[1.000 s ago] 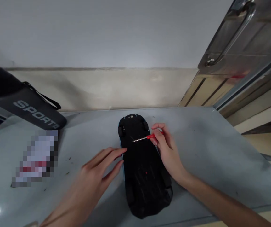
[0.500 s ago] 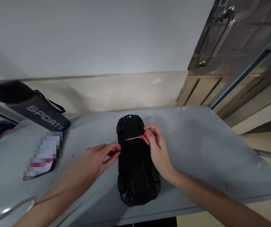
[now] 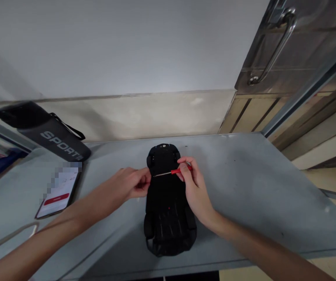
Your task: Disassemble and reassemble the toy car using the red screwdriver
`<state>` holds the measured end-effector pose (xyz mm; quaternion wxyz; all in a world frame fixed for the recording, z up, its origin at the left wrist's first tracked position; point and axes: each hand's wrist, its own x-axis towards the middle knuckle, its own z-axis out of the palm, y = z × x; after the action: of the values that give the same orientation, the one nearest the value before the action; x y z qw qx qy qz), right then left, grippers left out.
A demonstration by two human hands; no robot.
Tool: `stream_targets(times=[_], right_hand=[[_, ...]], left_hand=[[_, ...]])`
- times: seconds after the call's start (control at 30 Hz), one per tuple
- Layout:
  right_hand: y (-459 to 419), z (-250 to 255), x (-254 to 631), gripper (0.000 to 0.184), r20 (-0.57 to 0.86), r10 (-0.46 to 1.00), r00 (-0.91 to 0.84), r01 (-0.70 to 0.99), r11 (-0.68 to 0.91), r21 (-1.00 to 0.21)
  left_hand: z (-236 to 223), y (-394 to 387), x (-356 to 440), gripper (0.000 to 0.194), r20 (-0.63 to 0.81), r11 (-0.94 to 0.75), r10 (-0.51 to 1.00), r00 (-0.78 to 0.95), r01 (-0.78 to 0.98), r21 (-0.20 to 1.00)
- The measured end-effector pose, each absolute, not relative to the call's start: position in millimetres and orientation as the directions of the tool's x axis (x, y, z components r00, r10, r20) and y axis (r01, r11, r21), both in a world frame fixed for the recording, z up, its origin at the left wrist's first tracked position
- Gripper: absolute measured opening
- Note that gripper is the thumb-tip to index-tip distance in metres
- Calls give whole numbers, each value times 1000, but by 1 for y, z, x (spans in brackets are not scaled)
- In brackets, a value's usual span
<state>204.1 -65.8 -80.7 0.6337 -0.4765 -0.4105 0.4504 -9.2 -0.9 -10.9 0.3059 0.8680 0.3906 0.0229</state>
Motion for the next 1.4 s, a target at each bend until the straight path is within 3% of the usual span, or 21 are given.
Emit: stream_targets(times=[0.17, 0.47, 0.77, 0.9, 1.07, 1.2, 1.4], right_hand=[[-62, -80, 209, 21, 76, 968, 240, -222, 131, -966], [-51, -79, 221, 24, 94, 971, 219, -173, 133, -976], [-32, -70, 249, 33, 222, 924, 312, -83, 259, -962], [-31, -61, 262, 40, 280, 897, 342, 55, 279, -959], [-39, -58, 272, 37, 391, 899, 197, 331, 315, -890], [-48, -57, 272, 30, 438, 898, 34, 519, 359, -776], [-52, -53, 271, 26, 505, 860, -77, 634, 433, -640]], left_hand=[[-23, 9, -28, 14, -247, -341, 741, 624, 667, 662], [-50, 21, -54, 29, -247, -445, 751, 612, 746, 495], [-49, 36, -29, 45, -27, -305, 898, 440, 663, 684], [-67, 44, -12, 57, 105, -305, 927, 361, 558, 772], [-82, 36, -9, 63, 25, -176, 900, 434, 310, 934], [-98, 25, -14, 72, 83, -206, 883, 461, 224, 952], [-111, 19, -16, 75, 87, -202, 874, 477, 196, 959]])
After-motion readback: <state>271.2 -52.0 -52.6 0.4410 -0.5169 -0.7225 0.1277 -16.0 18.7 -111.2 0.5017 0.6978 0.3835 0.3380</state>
